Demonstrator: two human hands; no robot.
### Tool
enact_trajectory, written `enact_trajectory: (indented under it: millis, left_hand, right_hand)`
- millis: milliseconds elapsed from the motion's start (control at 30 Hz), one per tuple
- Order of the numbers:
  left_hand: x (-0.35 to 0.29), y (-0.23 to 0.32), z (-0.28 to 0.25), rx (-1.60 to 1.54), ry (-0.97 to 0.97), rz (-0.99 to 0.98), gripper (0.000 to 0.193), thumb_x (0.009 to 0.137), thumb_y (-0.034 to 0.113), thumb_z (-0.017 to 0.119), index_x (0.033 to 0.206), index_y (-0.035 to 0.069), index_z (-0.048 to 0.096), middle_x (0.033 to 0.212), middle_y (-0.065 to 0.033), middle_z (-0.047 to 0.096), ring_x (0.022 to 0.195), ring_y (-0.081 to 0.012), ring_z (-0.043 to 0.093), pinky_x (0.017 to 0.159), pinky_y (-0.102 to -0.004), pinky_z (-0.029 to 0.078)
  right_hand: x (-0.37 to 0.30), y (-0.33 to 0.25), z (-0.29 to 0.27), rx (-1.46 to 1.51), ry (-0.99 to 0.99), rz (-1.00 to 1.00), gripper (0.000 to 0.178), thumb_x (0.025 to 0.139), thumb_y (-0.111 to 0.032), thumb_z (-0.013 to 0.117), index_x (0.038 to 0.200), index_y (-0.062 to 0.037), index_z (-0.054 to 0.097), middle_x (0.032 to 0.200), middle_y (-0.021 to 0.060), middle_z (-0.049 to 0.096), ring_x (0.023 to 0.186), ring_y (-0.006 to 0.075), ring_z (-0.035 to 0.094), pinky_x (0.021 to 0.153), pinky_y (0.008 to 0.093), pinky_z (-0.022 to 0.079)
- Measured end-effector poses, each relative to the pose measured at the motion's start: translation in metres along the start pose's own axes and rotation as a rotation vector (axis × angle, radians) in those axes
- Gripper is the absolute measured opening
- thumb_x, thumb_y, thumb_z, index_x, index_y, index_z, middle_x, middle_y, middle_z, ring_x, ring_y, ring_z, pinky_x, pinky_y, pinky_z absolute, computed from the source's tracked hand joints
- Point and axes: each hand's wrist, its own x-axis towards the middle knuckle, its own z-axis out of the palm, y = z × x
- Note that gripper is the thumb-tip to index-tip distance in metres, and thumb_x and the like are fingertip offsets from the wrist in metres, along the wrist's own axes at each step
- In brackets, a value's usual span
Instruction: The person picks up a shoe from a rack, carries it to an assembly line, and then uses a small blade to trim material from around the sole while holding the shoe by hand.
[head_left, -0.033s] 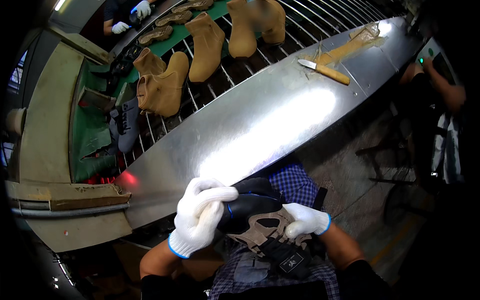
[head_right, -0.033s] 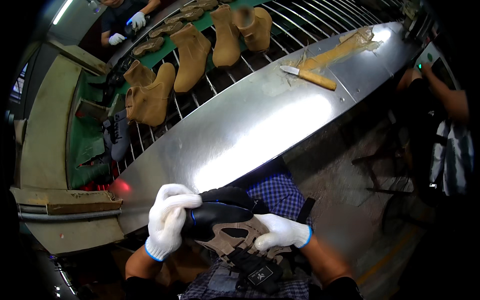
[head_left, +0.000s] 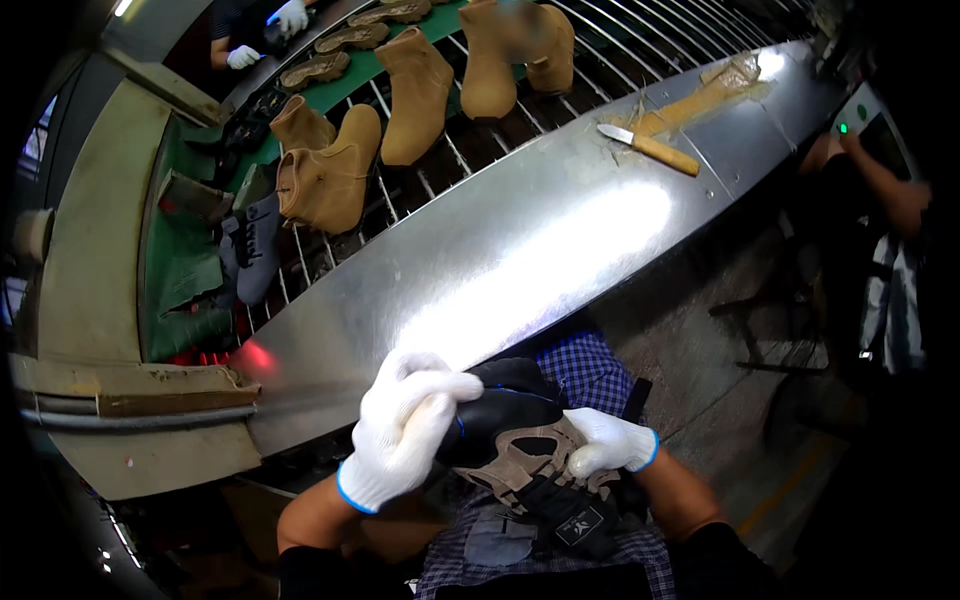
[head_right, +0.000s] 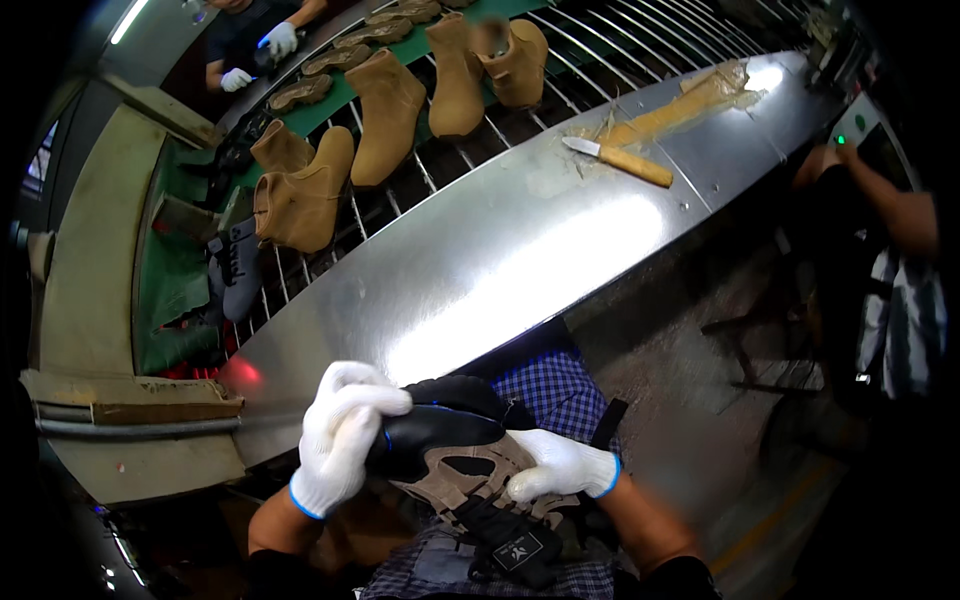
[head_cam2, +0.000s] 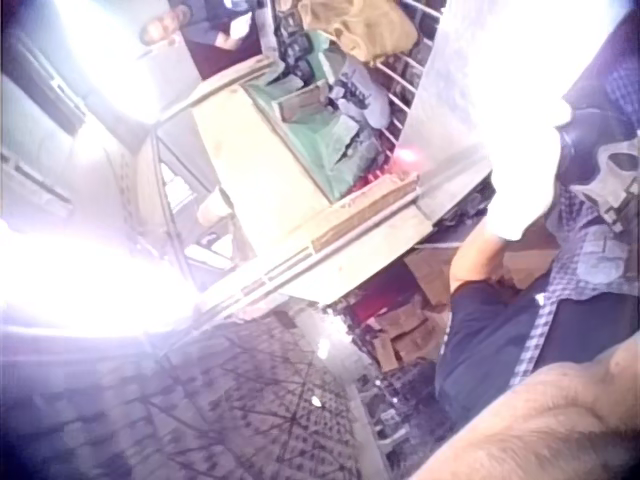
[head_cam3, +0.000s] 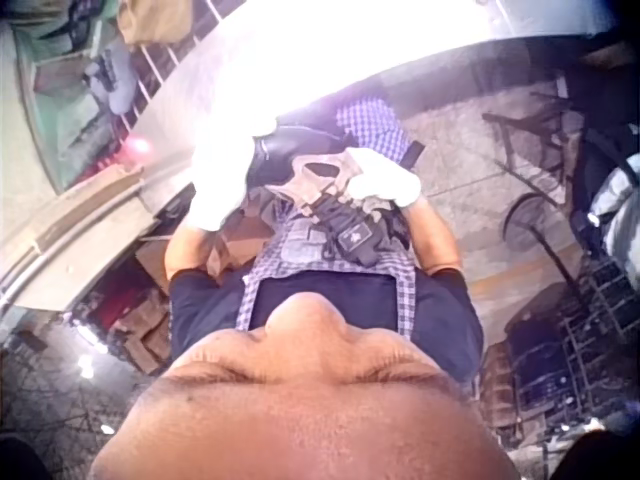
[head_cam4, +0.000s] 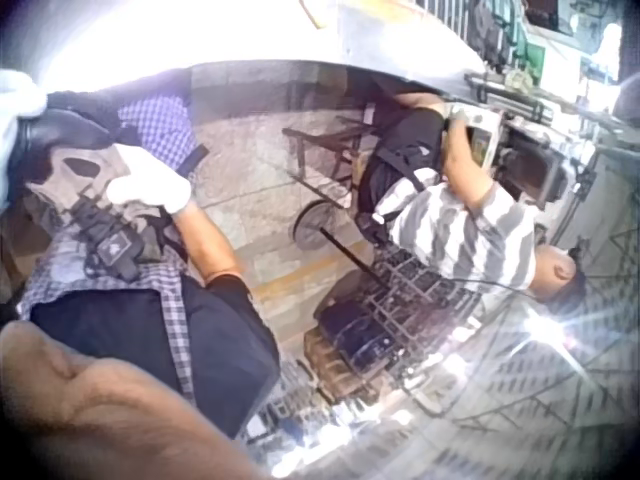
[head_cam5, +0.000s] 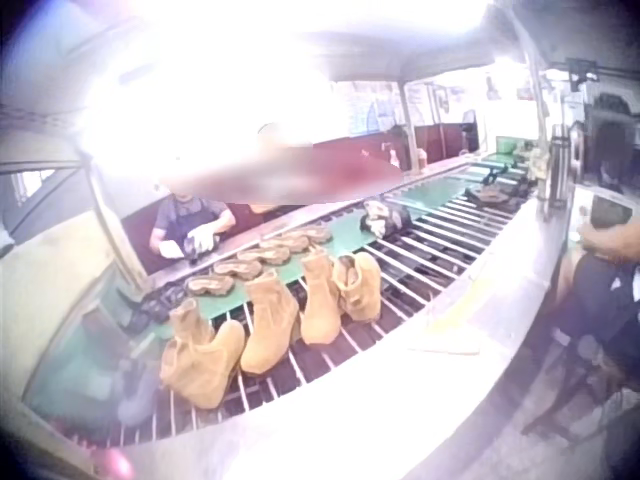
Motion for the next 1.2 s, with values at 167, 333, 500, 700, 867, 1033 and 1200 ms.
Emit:
enact_trajectory:
  millis: [167,333,500,700,867,1033,1200]
  left_hand:
    - [0.052,0.009,-0.009,0.090,-0.352,-0.094,0.030,0.099,0.025,0.071,0.120,0.005,0.075,0.114,-0.0145,0.064,0.109,-0.0282,0.065,0.100,-0.0349,0.051]
    - [0.120,0.026,-0.019,-0.234,-0.733,-0.223,0.053,0.099,0.032,0.076,0.141,0.003,0.065,0.137,-0.0156,0.066,0.128,-0.0250,0.063,0.109,-0.0381,0.051]
    - [0.087,-0.022,0.019,-0.187,-0.496,0.431,0.070,0.086,0.001,0.071,0.154,0.009,0.056,0.155,-0.0171,0.055,0.145,-0.0349,0.052,0.119,-0.0410,0.046]
    - [0.100,-0.035,0.054,0.009,-0.163,0.735,0.044,0.088,0.003,0.072,0.131,0.009,0.069,0.128,-0.0103,0.072,0.114,-0.0317,0.073,0.087,-0.0386,0.063]
    - [0.105,-0.041,0.054,0.148,-0.056,0.906,0.039,0.091,0.007,0.072,0.130,0.009,0.069,0.120,-0.0101,0.075,0.099,-0.0291,0.077,0.074,-0.0353,0.064]
    - [0.089,-0.034,0.059,0.145,-0.024,0.732,0.034,0.094,0.009,0.067,0.128,0.008,0.070,0.120,-0.0099,0.075,0.098,-0.0277,0.077,0.076,-0.0355,0.065]
    - [0.108,-0.040,0.042,0.306,-0.072,0.976,0.031,0.096,0.008,0.064,0.127,0.008,0.070,0.125,-0.0123,0.075,0.100,-0.0273,0.078,0.075,-0.0352,0.066]
  right_hand:
    - [-0.013,0.017,-0.013,-0.025,0.130,-0.033,0.106,0.084,-0.049,0.093,0.157,0.0083,0.042,0.144,0.0137,0.064,0.128,0.0201,0.064,0.109,0.0374,0.053]
    - [-0.045,0.012,-0.007,0.034,0.337,-0.086,0.109,0.083,-0.057,0.090,0.160,0.0024,0.041,0.151,0.0200,0.059,0.133,0.0277,0.062,0.112,0.0446,0.054]
    - [-0.071,0.029,-0.012,0.431,0.244,-0.148,0.110,0.080,-0.054,0.090,0.161,0.0009,0.040,0.152,0.0267,0.055,0.135,0.0409,0.061,0.112,0.0548,0.054]
    - [-0.091,0.066,-0.038,0.539,0.193,-0.223,0.097,0.087,-0.054,0.080,0.159,-0.0007,0.044,0.149,0.0288,0.056,0.131,0.0430,0.064,0.108,0.0551,0.059]
    - [-0.085,0.084,-0.061,0.556,0.062,-0.195,0.096,0.089,-0.059,0.077,0.159,-0.0010,0.046,0.148,0.0301,0.057,0.128,0.0431,0.066,0.104,0.0565,0.061]
    - [-0.090,0.102,-0.062,0.671,0.124,-0.143,0.101,0.092,-0.069,0.070,0.161,0.0002,0.042,0.151,0.0306,0.053,0.133,0.0433,0.062,0.108,0.0573,0.057]
    - [-0.074,0.089,-0.045,0.745,-0.075,-0.140,0.099,0.096,-0.071,0.062,0.161,0.0003,0.040,0.152,0.0298,0.052,0.134,0.0418,0.060,0.109,0.0548,0.056]
